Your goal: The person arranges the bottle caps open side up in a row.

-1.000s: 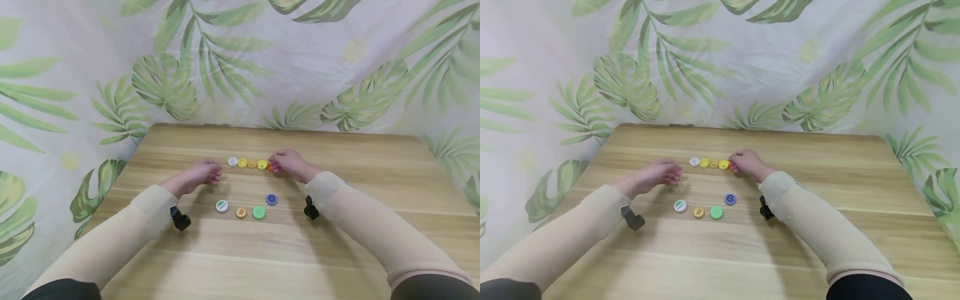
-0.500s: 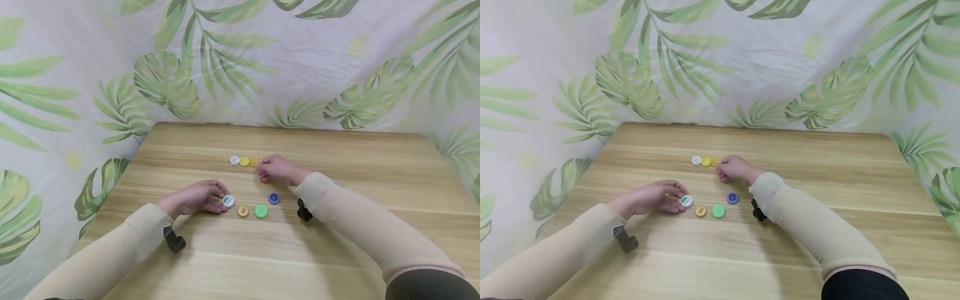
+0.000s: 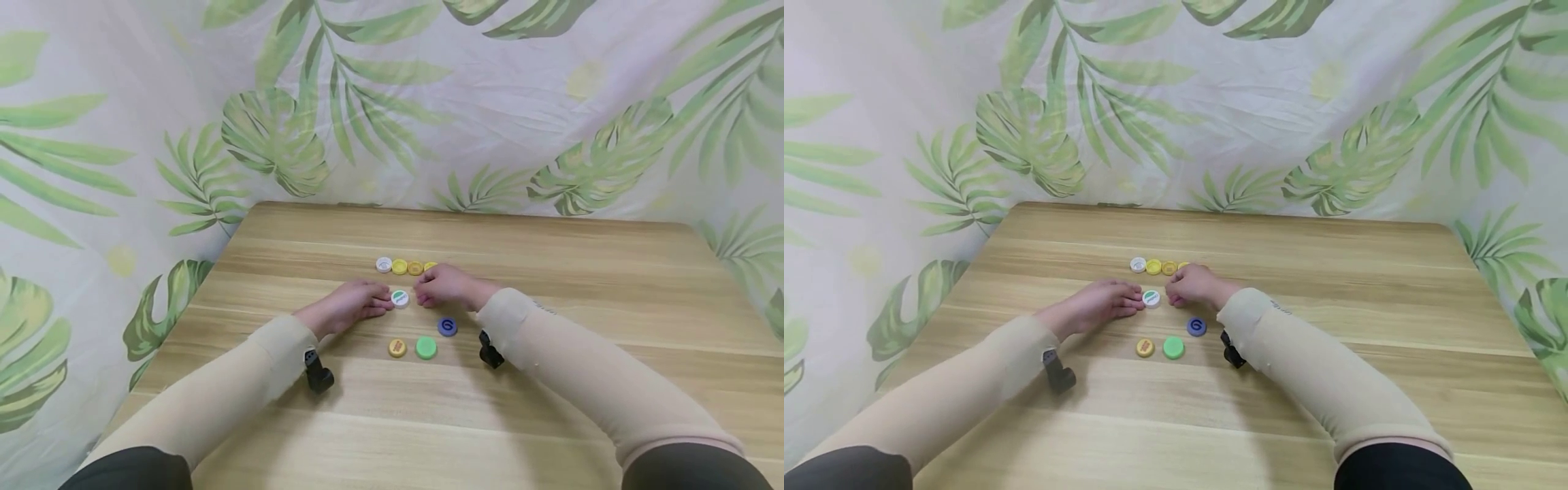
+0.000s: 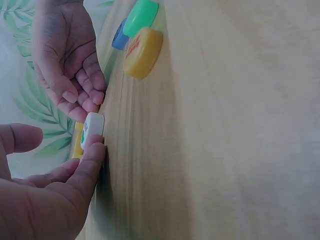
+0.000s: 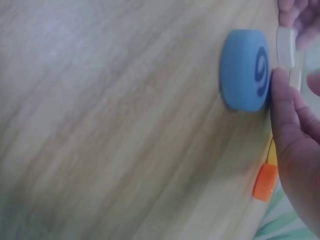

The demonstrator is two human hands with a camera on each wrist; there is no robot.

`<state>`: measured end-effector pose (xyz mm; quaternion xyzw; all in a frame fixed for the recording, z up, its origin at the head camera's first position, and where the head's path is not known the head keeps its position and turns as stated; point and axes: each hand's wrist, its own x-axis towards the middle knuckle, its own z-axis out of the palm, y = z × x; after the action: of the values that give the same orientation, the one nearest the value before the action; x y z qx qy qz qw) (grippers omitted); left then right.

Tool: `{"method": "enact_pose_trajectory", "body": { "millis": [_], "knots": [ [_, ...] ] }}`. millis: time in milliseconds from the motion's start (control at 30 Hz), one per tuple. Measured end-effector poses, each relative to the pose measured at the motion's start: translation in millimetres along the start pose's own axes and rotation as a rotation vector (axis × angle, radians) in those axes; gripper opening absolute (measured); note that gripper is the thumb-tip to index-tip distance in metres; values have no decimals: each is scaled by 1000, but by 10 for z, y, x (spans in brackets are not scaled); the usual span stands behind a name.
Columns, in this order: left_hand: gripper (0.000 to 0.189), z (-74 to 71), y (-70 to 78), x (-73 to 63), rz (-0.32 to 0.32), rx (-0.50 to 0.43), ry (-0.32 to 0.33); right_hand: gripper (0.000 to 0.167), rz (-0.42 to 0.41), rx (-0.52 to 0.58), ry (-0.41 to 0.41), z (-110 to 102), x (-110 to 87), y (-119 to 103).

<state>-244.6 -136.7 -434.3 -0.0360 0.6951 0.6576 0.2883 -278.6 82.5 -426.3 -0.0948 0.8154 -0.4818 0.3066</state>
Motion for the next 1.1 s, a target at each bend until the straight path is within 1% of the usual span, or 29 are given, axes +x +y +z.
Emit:
{"method": "enact_pose_trajectory", "body": {
  "millis": [200, 333, 467, 567, 667, 733, 833, 900, 967, 1100],
  "knots": [
    [35, 78, 91, 90, -2, 76, 1, 31, -56, -187, 57, 32, 2, -21],
    [34, 123, 136, 130, 4, 102, 7, 30, -83, -245, 94, 67, 0, -43],
    [30, 145, 163, 142, 2, 130, 10, 28, -73, -275, 118, 94, -13, -44],
    [26, 142, 177, 148, -3, 145, 4, 27, -75, -261, 119, 109, -20, -44],
    [24, 139, 205, 167, 7, 160, 1, 25, -87, -252, 136, 102, -14, -46],
    [27, 145, 231, 188, 32, 165, 2, 25, -91, -224, 159, 78, -11, -51],
    [33, 171, 273, 222, 77, 168, 29, 24, -90, -165, 198, 19, -22, -67],
    [36, 194, 293, 246, 102, 156, 44, 25, -92, -111, 204, -23, -43, -85],
    [36, 221, 307, 265, 115, 146, 58, 26, -89, -83, 201, -61, -59, -93],
    [34, 267, 332, 310, 133, 111, 58, 27, -77, -26, 192, -110, -71, -92]
  ]
}}
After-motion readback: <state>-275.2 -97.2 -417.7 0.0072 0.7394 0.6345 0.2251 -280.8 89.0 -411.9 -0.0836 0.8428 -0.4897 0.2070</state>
